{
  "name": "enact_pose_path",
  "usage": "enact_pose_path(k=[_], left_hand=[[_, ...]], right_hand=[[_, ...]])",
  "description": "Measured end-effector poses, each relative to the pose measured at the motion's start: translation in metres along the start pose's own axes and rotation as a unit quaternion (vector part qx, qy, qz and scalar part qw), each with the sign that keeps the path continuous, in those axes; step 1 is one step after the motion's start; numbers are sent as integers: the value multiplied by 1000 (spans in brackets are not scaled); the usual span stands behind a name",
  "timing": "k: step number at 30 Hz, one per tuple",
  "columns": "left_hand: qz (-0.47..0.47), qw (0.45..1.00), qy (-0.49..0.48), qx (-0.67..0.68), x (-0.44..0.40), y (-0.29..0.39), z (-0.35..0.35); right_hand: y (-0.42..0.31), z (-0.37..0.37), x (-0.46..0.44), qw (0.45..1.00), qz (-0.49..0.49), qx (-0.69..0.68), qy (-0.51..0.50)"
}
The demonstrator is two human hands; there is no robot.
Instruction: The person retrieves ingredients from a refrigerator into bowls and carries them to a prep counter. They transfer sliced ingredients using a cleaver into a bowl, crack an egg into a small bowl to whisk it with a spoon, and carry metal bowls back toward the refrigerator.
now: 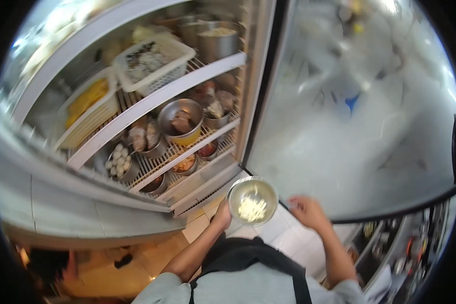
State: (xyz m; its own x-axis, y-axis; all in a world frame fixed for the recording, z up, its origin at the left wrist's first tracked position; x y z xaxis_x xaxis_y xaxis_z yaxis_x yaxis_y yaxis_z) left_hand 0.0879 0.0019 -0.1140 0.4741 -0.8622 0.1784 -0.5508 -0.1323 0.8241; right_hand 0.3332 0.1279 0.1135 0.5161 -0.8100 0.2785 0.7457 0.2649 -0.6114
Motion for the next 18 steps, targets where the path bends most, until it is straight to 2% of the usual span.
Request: enact_pose_path(k=[1,2,3,4,5,6,7,9,10,11,12,13,14,15,16,17,18], left_hand=[[5,999,43,13,23,0,11],[7,997,74,19,47,3,15],[12,995,99,26,70,2,21],[30,991,129,16,97,-23,43],[49,987,151,-6,113,-40,68],[46,982,180,-24,138,-19,55],[40,977,206,-43,161,8,38],[36,971,235,-19,193,0,53],[35,969,246,-5,202,-2,60],[34,968,249,11,211,1,54],[36,967,251,26,224,4,48],[41,966,251,41,235,5,44],[35,970,239,39,241,3,47],[32,973,224,34,244,-4,57],[30,978,206,27,246,-10,67],[41,980,196,23,250,-20,84],[35,980,194,27,254,-16,77]], right_hand=[[88,-43,1,993,-82,-22,-79],[206,-99,3,981,-136,29,-139],[275,-123,21,967,-95,178,-159],[379,-159,40,923,-112,219,-296],[418,-157,72,881,-225,179,-375],[455,-151,107,821,-337,155,-434],[476,-126,138,802,-481,59,-349],[563,-87,158,760,-579,-191,-225],[592,-57,145,736,-581,-311,-153],[583,-2,141,721,-525,-449,-56],[599,23,114,648,-426,-629,-56],[625,58,84,626,-333,-705,14],[538,118,84,674,-290,-664,143],[401,158,88,680,-151,-694,182],[345,178,90,691,-118,-699,142],[439,179,36,700,23,-714,-4],[416,180,38,674,-109,-725,93]])
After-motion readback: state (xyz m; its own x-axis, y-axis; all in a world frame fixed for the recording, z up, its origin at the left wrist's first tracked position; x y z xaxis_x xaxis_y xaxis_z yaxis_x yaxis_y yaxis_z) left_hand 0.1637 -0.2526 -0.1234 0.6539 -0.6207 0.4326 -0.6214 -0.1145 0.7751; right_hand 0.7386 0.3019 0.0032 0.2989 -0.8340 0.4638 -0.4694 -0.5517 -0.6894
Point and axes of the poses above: each hand's wrist, its own x-axis away from the middle knuckle, its own z-axis out of the back of the hand, y = z × x, the point moved 7 cm from there along -x, towards the middle knuckle, and after that the axes turned 12 degrees about -z, right-handed, at the moved point
